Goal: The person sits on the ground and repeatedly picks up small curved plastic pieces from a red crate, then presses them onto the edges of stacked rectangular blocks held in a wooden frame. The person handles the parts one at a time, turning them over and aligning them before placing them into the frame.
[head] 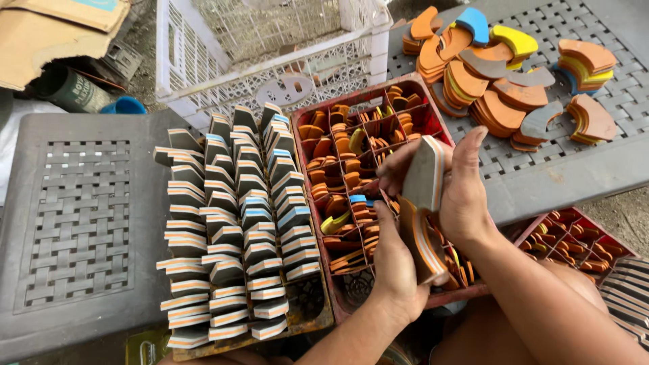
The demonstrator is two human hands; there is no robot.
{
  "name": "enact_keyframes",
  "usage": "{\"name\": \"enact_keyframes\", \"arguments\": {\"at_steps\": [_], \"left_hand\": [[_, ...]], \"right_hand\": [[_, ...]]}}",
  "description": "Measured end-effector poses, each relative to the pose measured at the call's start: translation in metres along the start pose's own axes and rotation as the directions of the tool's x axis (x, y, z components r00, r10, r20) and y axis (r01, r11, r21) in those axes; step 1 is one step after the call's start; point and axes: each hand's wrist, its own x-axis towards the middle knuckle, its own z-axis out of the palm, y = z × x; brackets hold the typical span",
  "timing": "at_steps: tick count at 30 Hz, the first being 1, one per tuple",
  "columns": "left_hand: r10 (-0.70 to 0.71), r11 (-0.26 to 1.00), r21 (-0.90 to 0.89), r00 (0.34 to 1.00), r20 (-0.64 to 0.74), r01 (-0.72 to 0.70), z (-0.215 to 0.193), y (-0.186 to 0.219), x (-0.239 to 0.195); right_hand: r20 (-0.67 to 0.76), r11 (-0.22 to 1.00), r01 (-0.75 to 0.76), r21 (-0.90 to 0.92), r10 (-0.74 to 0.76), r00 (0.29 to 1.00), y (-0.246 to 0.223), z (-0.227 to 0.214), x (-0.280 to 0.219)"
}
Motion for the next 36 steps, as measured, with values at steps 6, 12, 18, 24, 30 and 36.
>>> {"name": "enact_keyframes", "arguments": {"at_steps": [6, 12, 18, 24, 30, 36], "left_hand": [[0.534, 0.767, 0.339, 0.835, 0.134, -0.545, -0.004, 0.020, 0.000], [0.415, 0.790, 0.322, 0.842, 0.345, -0.522, -0.014, 0.023, 0.000], [0.286, 0.887, 0.324, 0.942, 0.176, -0.330, -0.017, 0.024, 0.018], [0.210, 0.923, 0.296, 0.967, 0.145, -0.245, -0.026, 0.014, 0.023], [0.249, 0.797, 0.522, 0.953, 0.172, -0.303, -0.023, 0.001, 0.025], [0.236, 0.796, 0.515, 0.947, 0.219, -0.317, -0.024, 0.010, 0.022]], "right_hand": [[0.241, 0.948, 0.018, -0.318, 0.062, 0.969, -0.024, -0.018, -0.006], [0.173, 0.933, -0.337, -0.129, 0.356, 0.918, -0.017, -0.039, -0.017], [0.257, 0.928, -0.279, -0.245, 0.340, 0.905, -0.024, -0.029, -0.011], [0.157, 0.961, 0.158, -0.226, -0.124, 0.980, -0.014, -0.028, -0.010], [-0.106, 0.887, 0.290, -0.359, -0.347, 0.932, 0.012, -0.015, -0.009], [-0.087, 0.846, 0.350, -0.403, -0.416, 0.905, 0.016, -0.003, -0.008]]}}
